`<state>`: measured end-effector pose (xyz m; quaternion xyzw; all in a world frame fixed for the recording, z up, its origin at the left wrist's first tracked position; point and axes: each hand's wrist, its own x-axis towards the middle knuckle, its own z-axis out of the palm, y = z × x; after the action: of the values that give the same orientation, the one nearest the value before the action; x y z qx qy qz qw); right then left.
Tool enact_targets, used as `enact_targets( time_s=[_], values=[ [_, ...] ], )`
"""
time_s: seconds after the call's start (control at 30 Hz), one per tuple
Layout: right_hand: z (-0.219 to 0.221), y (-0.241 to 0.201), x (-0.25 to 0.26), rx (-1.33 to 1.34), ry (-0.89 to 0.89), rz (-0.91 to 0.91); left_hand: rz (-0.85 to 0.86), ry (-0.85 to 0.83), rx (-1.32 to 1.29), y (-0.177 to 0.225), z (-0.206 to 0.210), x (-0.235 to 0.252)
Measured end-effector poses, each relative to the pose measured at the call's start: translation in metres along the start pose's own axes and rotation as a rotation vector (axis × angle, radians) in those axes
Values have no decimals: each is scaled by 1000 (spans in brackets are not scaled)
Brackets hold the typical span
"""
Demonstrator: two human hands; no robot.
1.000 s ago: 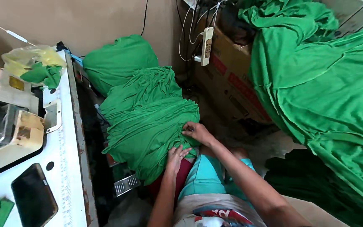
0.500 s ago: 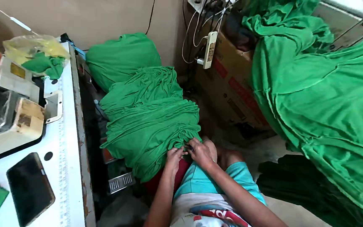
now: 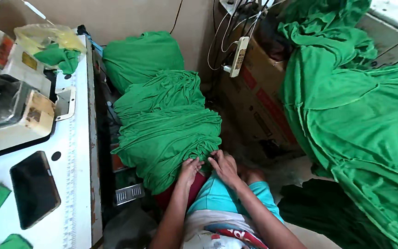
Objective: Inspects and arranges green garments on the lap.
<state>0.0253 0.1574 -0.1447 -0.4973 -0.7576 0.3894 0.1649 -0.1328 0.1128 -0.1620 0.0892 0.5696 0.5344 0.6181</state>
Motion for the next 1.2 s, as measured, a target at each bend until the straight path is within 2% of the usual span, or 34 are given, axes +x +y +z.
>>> enact_targets(
  time_s=[0.47, 0.8, 0.93, 1.07, 1.2],
  values=[
    [6, 0, 8, -112, -115, 55, -19, 14, -18, -2, 1, 5],
    [8, 2, 7, -132, -116, -23, -37, -4, 99, 6, 1, 5],
    [9, 6, 8, -22, -64, -11, -42, -12, 99, 7, -1, 5],
    [4, 0, 14, 34, -65, 45, -22, -42, 118, 6, -1, 4],
    [14, -2, 18, 3, -6, 1, 67, -63, 182, 3, 0, 0]
  ],
)
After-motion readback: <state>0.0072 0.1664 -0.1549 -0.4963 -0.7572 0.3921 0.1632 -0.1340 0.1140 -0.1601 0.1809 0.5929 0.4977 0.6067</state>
